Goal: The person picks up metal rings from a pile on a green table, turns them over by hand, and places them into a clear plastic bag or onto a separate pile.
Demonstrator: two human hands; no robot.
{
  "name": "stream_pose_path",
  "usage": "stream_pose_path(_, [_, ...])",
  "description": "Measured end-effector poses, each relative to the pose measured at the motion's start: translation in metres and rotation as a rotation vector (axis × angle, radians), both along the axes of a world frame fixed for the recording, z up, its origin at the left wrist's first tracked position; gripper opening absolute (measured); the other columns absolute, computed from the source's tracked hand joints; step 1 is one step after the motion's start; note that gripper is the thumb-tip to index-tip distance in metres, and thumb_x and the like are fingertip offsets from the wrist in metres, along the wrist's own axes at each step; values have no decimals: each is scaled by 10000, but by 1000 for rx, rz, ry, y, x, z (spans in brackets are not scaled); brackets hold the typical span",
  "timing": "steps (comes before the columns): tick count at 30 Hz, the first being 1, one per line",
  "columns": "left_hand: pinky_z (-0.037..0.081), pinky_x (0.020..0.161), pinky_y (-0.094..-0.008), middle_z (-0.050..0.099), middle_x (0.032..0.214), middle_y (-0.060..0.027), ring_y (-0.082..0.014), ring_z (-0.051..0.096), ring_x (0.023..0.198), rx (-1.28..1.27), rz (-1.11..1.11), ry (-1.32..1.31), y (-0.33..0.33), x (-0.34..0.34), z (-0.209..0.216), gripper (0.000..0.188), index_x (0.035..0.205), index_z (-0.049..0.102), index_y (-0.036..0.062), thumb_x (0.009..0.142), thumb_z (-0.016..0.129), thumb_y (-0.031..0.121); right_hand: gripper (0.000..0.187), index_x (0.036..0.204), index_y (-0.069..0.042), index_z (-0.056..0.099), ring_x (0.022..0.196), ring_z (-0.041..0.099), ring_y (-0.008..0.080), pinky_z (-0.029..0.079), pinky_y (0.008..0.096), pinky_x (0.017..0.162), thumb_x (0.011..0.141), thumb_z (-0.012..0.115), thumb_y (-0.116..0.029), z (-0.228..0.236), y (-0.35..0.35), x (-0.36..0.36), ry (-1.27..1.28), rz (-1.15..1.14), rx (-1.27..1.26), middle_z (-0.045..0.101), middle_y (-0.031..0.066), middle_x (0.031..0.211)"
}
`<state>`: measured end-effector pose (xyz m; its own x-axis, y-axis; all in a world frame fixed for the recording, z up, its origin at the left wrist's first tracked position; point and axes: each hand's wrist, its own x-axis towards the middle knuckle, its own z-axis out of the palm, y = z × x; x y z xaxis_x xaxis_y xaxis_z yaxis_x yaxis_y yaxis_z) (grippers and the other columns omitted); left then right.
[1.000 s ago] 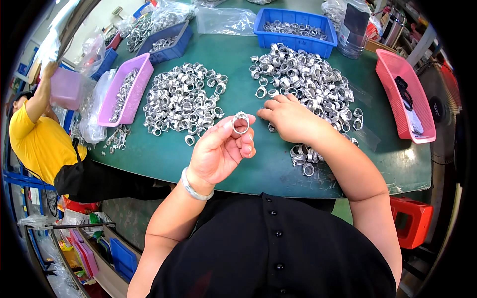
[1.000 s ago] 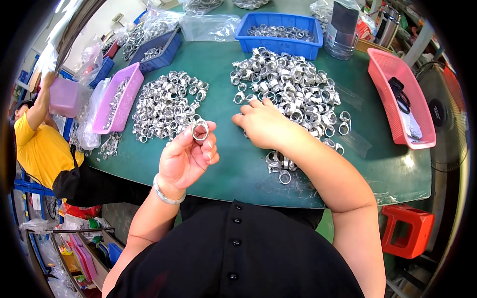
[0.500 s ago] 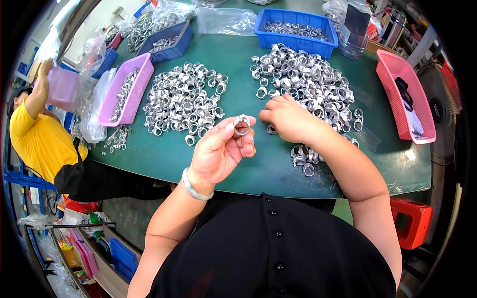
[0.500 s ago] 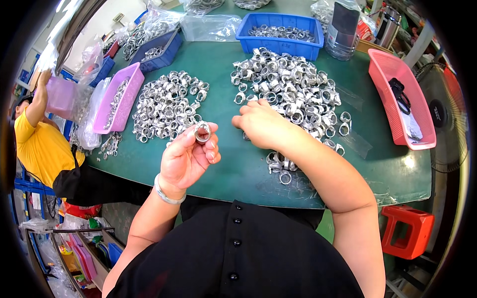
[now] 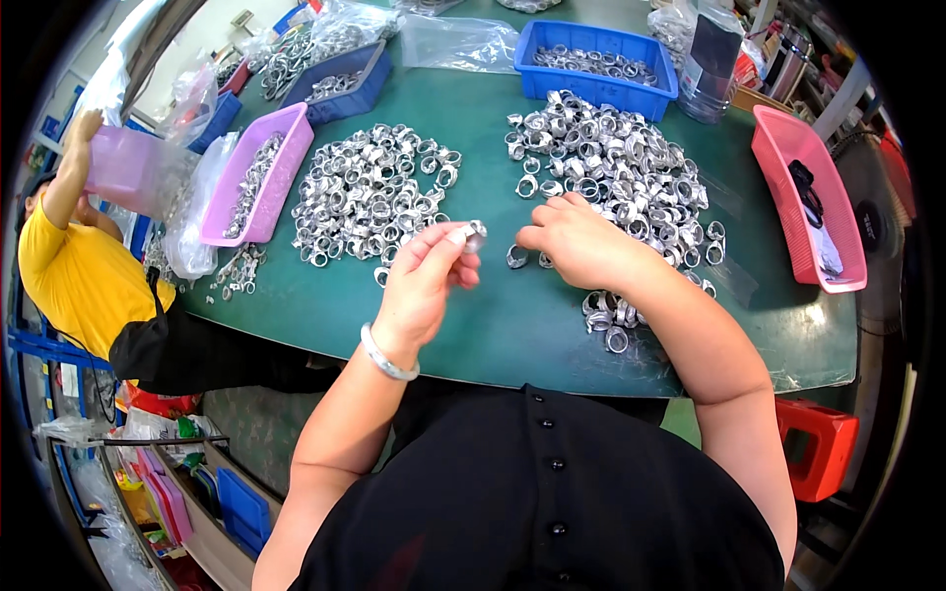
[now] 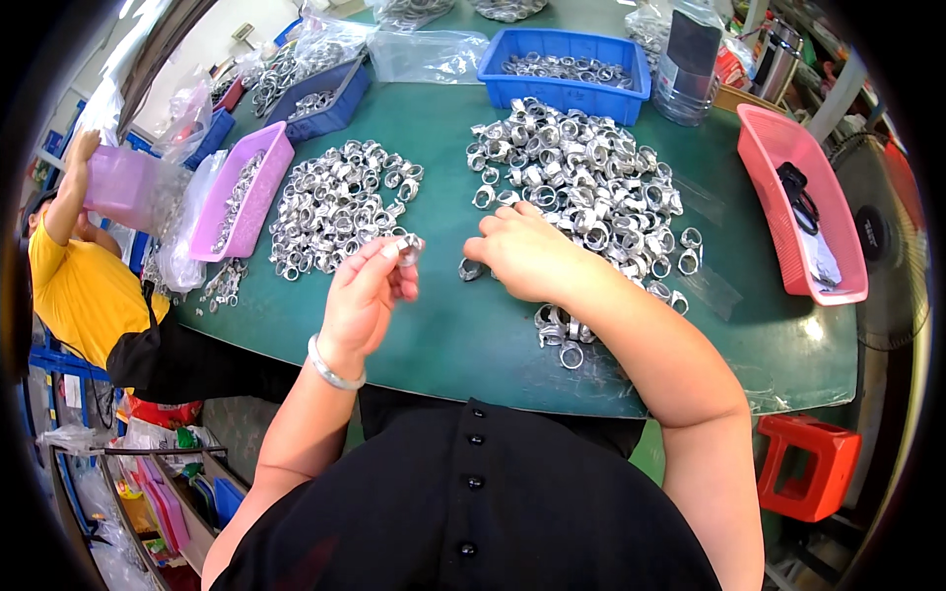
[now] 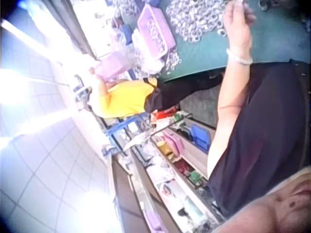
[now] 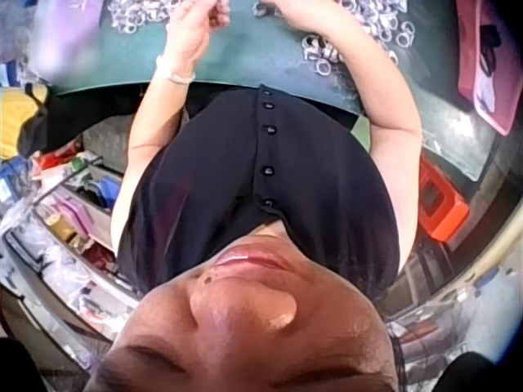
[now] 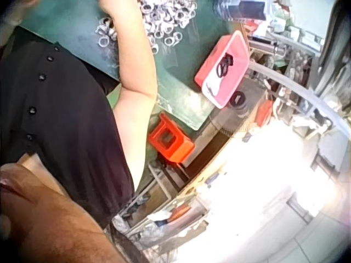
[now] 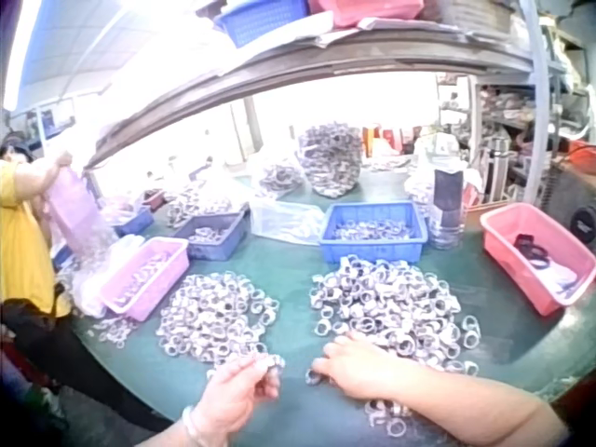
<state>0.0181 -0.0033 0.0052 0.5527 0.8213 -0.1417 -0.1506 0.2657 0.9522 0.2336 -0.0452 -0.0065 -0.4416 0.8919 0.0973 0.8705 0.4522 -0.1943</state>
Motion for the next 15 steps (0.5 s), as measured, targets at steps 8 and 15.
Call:
stream_pose_path(8, [353,851,-422,535,983,-101,-295,498,947,1254,373,1097,53,-34,-28,264,1000,606,78,760,649,178,253,981,-102,632,937,494,229,356,347,842,741,573,-46,-4,2,0,36,15,34,540,59,920])
stream_pose_path(15, [377,857,-400,548,1011,-117,-295,514,968,1284,374,1013,48,-34,-32,314,1041,597,60,748,660,154,154,854,-106,657,913,488,222,346,350,862,733,575,-58,-1,4,1,1,62,-38,542,28,842])
